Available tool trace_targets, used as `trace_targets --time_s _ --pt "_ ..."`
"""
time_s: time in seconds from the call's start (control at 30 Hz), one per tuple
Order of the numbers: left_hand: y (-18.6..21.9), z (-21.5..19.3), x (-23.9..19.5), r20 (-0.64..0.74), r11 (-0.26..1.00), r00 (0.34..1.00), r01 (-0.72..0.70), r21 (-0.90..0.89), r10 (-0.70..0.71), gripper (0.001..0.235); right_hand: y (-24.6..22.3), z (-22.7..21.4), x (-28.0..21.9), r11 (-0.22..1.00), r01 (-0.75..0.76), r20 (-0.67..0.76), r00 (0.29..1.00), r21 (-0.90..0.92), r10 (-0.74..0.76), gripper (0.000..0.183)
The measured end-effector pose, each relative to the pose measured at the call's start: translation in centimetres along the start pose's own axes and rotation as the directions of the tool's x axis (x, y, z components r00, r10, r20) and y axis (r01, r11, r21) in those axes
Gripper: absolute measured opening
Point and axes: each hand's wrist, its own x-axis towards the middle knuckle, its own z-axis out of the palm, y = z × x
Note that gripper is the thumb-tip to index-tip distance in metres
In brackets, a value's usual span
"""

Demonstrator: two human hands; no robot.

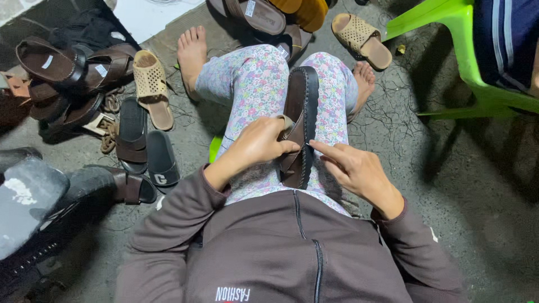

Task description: The person sits on the floor and sews a brown sandal using a needle and thread. They repeatedly push the needle through the sole and pull the thread to stitch the sandal. At the end, the person places the sandal on the floor among other footwear.

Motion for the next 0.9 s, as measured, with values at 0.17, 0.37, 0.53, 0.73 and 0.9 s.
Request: trace_targets --time_s 0.17,0.37,0.53,0.73,0.9 --pt "-1.7 2.1 1.6 -0.129 0.974 0.986 -0.071 0.216 0.101 0.032 -0.3 -0.9 0.2 0.999 0.008 0.022 1.0 -0.045 -0.007 0.04" --pt "-2.5 2.7 2.1 -0.307 0.833 0.816 -0.334 0.44 0.489 0.018 0.7 -0.9 0.6 0.996 -0.014 0.063 0.998 -0.084 0.02 0.042" --pt "-2.4 2.0 2.3 -0.321 0.81 0.78 -0.371 0.454 0.538 0.013 0.2 -1.8 1.0 0.99 -0.017 0.085 0.996 -0.14 0.029 0.042" --pt "-3.0 2.1 2.7 -0.324 0.8 0.765 -0.388 0.457 0.556 0.015 -1.3 -3.7 1.7 0.963 -0.005 0.212 0.975 -0.269 0.064 0.044" --pt "-3.3 2.3 3.0 -0.329 0.811 0.77 -0.39 0.435 0.547 0.016 -3.6 -4.6 2.1 0.9 -0.029 0.308 0.934 -0.434 0.179 0.046"
